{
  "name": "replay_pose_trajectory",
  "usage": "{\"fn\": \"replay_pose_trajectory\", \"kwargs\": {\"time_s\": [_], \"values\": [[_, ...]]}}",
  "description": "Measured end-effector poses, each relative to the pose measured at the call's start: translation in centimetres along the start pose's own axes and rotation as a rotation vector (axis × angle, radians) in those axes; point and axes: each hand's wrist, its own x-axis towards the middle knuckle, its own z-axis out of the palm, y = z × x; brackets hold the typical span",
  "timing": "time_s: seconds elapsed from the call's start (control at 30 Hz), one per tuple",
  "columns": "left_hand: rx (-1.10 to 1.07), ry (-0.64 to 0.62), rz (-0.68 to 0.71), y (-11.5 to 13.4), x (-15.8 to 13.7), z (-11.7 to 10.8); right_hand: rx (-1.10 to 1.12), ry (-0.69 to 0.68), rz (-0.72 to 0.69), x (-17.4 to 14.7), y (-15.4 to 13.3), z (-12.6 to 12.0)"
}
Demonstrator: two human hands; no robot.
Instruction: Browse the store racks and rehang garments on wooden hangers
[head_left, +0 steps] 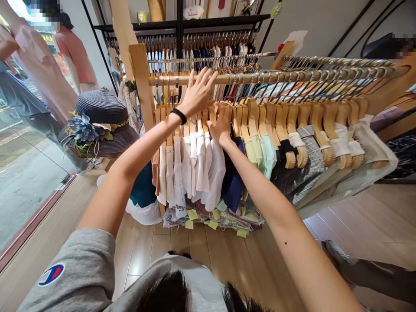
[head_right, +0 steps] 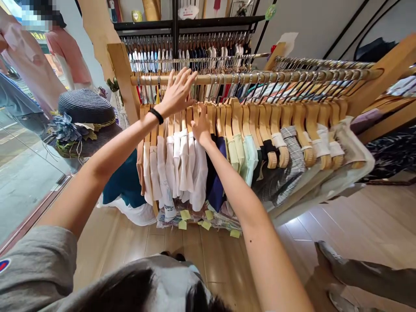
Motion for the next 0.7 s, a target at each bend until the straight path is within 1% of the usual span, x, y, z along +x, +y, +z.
{"fn": "replay_pose_trajectory", "kwargs": {"time_s": [0.07,0.1,0.17,0.23,0.33,0.47,0.6,0.7], "values": [[-0.028,0.01,0.029,0.6,-3.4,1.1,0.024,0.041,-0.032,-0.6,-0.3,-0.1],[-0.057,-0.013,0.037,0.8,-5.1,1.6,0.03,0.047,-0.044,-0.9,-0.5,-0.1],[-0.103,-0.091,0.02,1.1,-7.9,2.4,0.021,0.013,-0.043,-1.3,-0.6,-0.1],[-0.109,-0.168,-0.029,1.0,-9.5,3.0,-0.011,-0.039,-0.012,-1.4,-0.6,-0.1],[-0.096,-0.22,-0.079,0.6,-10.1,3.5,-0.059,-0.088,0.011,-1.5,-0.3,0.2],[-0.152,-0.252,-0.098,-0.5,-10.3,3.7,-0.084,-0.116,0.036,-1.9,-0.3,1.0],[-0.216,-0.28,-0.129,-1.5,-11.5,3.2,-0.105,-0.167,0.08,-2.2,-0.3,1.7],[-0.206,-0.28,-0.147,-1.9,-12.3,2.8,-0.108,-0.147,0.068,-2.2,0.1,1.7]]}}
